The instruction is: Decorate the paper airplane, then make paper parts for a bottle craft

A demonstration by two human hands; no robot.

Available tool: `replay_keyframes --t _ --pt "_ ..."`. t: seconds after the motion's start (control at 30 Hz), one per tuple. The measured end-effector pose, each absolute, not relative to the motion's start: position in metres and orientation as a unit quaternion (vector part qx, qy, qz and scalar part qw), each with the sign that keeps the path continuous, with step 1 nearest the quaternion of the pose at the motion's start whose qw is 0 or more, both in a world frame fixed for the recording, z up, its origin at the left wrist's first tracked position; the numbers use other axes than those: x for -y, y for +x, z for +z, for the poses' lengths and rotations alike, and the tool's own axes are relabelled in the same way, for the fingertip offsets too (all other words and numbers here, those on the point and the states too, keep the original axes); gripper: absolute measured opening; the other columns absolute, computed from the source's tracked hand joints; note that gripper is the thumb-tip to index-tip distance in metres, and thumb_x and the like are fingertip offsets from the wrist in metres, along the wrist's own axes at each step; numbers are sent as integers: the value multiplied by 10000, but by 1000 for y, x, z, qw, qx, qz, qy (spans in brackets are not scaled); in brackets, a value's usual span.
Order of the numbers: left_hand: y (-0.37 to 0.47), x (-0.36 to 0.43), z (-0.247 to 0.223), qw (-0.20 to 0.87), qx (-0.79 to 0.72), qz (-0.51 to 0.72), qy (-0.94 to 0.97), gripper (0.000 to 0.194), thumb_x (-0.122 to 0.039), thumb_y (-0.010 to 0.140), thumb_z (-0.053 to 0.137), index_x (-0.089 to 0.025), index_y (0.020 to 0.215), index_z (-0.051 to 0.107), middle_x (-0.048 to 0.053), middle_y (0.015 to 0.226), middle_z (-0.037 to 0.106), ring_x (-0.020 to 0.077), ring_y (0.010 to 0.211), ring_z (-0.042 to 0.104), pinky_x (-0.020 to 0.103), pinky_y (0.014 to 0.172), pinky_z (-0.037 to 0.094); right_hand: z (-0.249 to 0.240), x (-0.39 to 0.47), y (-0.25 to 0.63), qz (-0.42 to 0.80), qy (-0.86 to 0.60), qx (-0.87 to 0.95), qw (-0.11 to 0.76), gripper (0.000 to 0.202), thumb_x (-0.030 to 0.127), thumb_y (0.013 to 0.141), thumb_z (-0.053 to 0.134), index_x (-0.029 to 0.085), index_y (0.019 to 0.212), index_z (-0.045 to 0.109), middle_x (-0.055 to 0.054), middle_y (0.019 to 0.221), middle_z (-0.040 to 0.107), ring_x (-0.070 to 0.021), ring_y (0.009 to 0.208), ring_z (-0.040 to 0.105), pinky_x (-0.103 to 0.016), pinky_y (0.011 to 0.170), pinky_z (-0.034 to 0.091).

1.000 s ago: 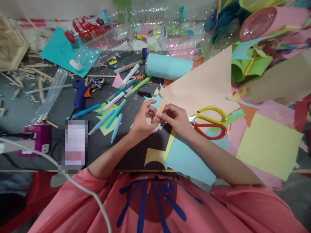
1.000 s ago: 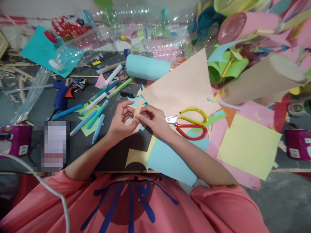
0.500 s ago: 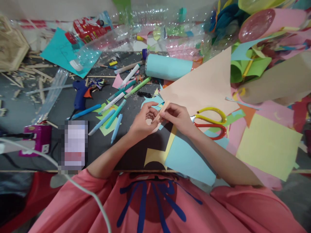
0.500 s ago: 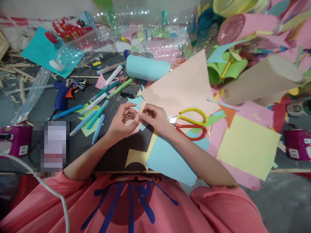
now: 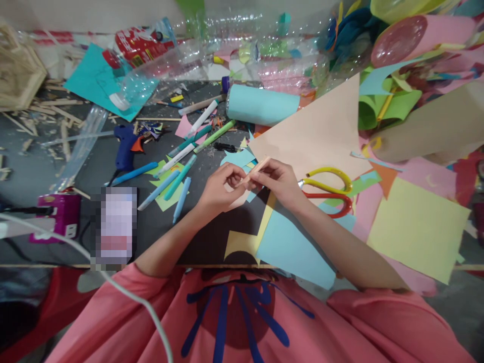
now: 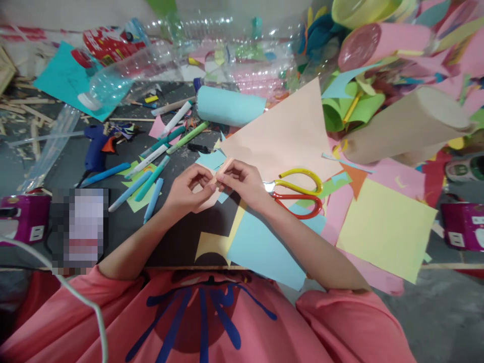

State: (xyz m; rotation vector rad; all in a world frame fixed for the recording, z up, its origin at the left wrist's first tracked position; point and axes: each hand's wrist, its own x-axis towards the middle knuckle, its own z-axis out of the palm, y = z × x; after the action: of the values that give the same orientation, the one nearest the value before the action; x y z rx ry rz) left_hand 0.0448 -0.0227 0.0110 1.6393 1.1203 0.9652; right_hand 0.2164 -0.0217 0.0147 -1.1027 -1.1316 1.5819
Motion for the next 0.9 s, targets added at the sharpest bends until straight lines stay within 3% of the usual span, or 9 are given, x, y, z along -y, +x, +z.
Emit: replay_keyframes --t 0.53,0.9 --pt "42 25 11 274 -422 403 765 73 -163 825 578 -203 765 567 -18 728 603 101 668 556 203 624 458 19 23 214 651 -428 442 445 386 518 657 830 187 671 633 21 647 678 -88 555 626 -249 586 569" --pt "41 24 15 362 -465 369 718 14 -212 762 578 -205 755 587 -16 729 621 96 614 535 216 611 458 18 22 217 641 -433 459 436 395 534 661 824 190 752 652 14 699 680 -89 578 619 -248 583 544"
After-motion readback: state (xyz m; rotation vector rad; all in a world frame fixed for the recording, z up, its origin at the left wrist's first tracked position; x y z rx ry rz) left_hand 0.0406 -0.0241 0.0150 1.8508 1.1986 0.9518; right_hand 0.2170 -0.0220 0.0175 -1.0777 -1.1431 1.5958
